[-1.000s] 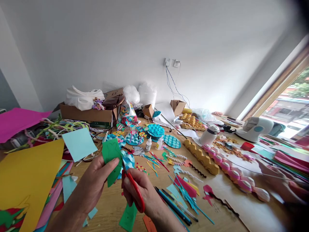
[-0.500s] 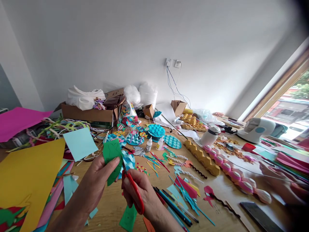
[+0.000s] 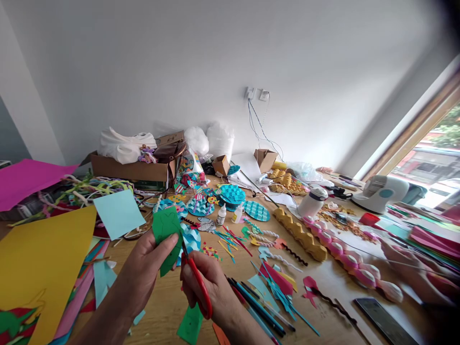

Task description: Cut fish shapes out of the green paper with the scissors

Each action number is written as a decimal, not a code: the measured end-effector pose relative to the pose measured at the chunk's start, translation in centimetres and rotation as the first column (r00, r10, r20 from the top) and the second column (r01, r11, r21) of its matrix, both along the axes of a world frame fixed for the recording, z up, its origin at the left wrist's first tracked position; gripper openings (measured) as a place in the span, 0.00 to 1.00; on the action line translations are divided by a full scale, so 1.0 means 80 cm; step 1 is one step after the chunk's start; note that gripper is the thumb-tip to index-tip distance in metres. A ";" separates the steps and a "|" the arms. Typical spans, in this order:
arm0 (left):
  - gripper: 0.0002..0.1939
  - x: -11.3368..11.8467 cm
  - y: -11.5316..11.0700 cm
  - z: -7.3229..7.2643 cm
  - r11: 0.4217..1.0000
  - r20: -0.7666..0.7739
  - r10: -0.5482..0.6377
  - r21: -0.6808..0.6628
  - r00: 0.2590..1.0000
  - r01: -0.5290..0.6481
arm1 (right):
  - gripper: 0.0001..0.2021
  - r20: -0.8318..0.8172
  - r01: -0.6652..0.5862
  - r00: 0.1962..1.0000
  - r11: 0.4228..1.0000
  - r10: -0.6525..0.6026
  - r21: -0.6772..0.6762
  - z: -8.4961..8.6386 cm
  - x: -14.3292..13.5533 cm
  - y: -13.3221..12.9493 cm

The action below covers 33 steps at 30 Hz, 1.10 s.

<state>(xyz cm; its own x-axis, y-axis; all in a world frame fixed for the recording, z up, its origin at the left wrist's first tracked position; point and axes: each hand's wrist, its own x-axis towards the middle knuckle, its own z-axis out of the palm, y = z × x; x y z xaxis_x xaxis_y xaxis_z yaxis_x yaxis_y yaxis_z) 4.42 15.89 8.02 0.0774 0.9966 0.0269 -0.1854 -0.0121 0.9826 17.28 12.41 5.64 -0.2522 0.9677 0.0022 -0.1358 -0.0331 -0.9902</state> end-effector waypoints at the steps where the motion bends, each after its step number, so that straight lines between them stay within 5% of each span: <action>1: 0.15 0.001 0.000 0.001 1.000 0.005 0.003 -0.001 1.000 -0.003 | 0.25 -0.001 -0.002 1.000 1.000 0.002 0.003 -0.001 0.000 0.000; 22: 0.15 -0.002 -0.003 0.007 0.997 0.036 -0.076 -0.020 0.996 0.077 | 0.27 0.046 0.007 0.999 1.000 -0.009 0.026 0.001 0.001 -0.002; 33: 0.13 -0.003 0.000 0.004 0.998 0.097 -0.026 -0.048 0.995 0.031 | 0.23 0.072 0.036 0.997 0.999 -0.039 0.034 -0.019 0.004 0.000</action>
<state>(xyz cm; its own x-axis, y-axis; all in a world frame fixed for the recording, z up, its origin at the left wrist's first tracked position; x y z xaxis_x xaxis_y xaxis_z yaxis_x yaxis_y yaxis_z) 4.18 15.88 8.35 0.1050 0.9944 -0.0133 -0.2790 0.0423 0.9593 17.61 12.41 4.13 -0.2162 0.9762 0.0170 -0.0644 0.0031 -0.9979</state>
